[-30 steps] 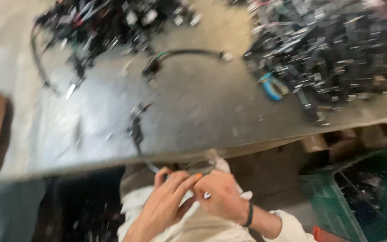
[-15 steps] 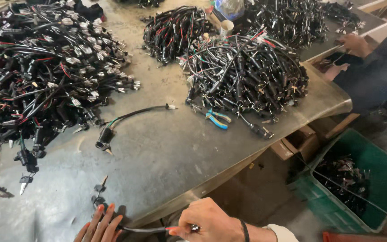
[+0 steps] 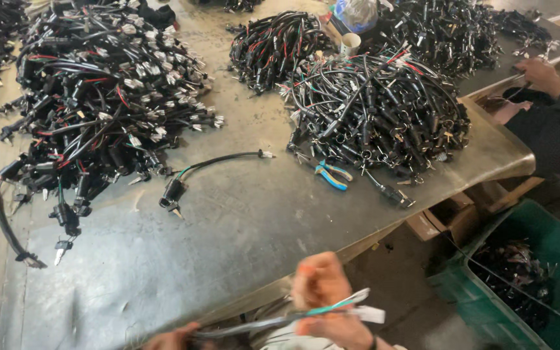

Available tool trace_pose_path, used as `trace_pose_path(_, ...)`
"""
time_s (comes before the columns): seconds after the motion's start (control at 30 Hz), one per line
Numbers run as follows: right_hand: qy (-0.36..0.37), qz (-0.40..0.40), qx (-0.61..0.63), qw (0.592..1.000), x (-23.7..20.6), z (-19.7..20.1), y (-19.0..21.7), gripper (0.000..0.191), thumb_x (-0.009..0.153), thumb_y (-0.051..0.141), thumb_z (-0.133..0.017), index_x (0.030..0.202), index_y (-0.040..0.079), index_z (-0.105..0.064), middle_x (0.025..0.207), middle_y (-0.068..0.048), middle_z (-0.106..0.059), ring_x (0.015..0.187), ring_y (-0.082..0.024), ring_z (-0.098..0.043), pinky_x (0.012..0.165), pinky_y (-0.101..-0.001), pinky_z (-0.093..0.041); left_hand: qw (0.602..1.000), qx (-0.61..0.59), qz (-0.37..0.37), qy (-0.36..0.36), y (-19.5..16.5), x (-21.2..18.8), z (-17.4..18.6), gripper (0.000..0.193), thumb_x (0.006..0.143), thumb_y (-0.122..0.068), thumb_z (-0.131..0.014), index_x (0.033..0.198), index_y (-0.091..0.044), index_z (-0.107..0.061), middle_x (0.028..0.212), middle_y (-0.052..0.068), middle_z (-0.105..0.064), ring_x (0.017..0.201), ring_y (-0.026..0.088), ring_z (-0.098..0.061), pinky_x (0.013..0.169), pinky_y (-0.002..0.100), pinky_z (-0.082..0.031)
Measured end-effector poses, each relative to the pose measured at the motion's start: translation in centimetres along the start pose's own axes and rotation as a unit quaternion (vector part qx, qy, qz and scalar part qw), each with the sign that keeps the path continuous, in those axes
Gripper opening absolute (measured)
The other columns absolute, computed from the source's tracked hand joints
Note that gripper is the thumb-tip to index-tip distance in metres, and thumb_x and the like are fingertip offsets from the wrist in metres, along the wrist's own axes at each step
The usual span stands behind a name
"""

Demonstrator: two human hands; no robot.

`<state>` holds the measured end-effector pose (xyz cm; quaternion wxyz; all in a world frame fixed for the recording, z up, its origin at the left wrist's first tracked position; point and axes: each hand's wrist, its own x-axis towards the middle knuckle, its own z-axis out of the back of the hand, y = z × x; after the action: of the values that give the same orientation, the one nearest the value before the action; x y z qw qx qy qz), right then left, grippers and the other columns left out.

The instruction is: The person repeatedly strips the outer insulation from black wires using pliers, exposing the inner conductors. They handle each wire one at a time, cut the insulation, and place the processed wires into a pile on the table.

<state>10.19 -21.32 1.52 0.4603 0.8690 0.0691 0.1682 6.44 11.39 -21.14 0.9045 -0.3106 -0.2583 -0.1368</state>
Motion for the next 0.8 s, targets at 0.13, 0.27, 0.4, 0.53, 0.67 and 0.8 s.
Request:
trace_pose_path(0.13, 0.193, -0.034, -0.262, 0.945, -0.3, 0.2, -2.7, 0.018, 0.084, 0.011, -0.087, 0.098, 0.006, -0.077, 0.103, -0.005, -0.060, 0.095, -0.011, -0.061, 0.080, -0.0270, -0.049, 0.902, -0.367, 0.132, 0.187, -3.1, -2.1, -7.7, 0.037, 0.077, -0.043, -0.080, 0.103, -0.019, -0.069, 0.102, 0.007, -0.068, 0.090, 0.027, -0.064, 0.084, 0.046, -0.051)
trace_pose_path(0.27, 0.206, -0.094, -0.291, 0.930, 0.5, 1.2, -3.7, 0.017, 0.085, 0.013, -0.089, 0.097, 0.005, -0.079, 0.100, -0.007, -0.072, 0.097, -0.013, -0.069, 0.081, -0.0312, -0.055, 0.796, -0.539, 0.202, 0.186, -6.0, -2.4, -10.8, 0.036, 0.080, -0.040, -0.079, 0.105, -0.017, -0.066, 0.103, 0.008, -0.067, 0.091, 0.027, -0.064, 0.085, 0.044, -0.051)
trace_pose_path(0.4, 0.104, -0.331, -0.148, 0.926, 0.4, 1.5, -4.2, 0.023, 0.075, 0.014, -0.090, 0.087, 0.004, -0.073, 0.080, -0.009, -0.073, 0.069, -0.018, -0.069, 0.063, -0.0343, -0.052, 0.774, -0.568, 0.216, 0.180, -6.7, -2.8, -10.9, 0.036, 0.083, -0.036, -0.078, 0.107, -0.015, -0.062, 0.103, 0.009, -0.067, 0.092, 0.026, -0.064, 0.086, 0.043, -0.051)
trace_pose_path(0.53, 0.151, -0.263, -0.118, 0.946, 0.1, 1.4, -4.8, 0.020, 0.079, 0.013, -0.089, 0.088, 0.002, -0.074, 0.083, -0.008, -0.074, 0.080, -0.016, -0.072, 0.073, -0.0321, -0.056, 0.788, -0.535, 0.228, 0.202, -6.7, -3.4, -9.9, 0.036, 0.085, -0.032, -0.077, 0.109, -0.013, -0.059, 0.104, 0.010, -0.067, 0.093, 0.025, -0.065, 0.088, 0.042, -0.051)
trace_pose_path(0.67, 0.241, -0.143, -0.181, 0.943, -0.4, 2.0, -5.2, 0.014, 0.085, 0.008, -0.086, 0.092, 0.000, -0.077, 0.092, -0.010, -0.076, 0.088, -0.018, -0.074, 0.079, -0.0329, -0.058, 0.802, -0.504, 0.244, 0.210, -6.5, -4.3, -9.1, 0.036, 0.088, -0.029, -0.076, 0.111, -0.010, -0.056, 0.104, 0.011, -0.066, 0.094, 0.025, -0.065, 0.089, 0.041, -0.051)
trace_pose_path(0.8, 0.272, -0.131, -0.302, 0.904, -1.5, 2.6, -5.8, 0.012, 0.086, 0.010, -0.085, 0.094, 0.002, -0.080, 0.092, -0.009, -0.075, 0.089, -0.019, -0.073, 0.079, -0.0320, -0.055, 0.792, -0.520, 0.254, 0.197, -6.4, -4.8, -9.3, 0.036, 0.091, -0.025, -0.075, 0.113, -0.008, -0.053, 0.105, 0.012, -0.066, 0.095, 0.024, -0.065, 0.090, 0.039, -0.051)
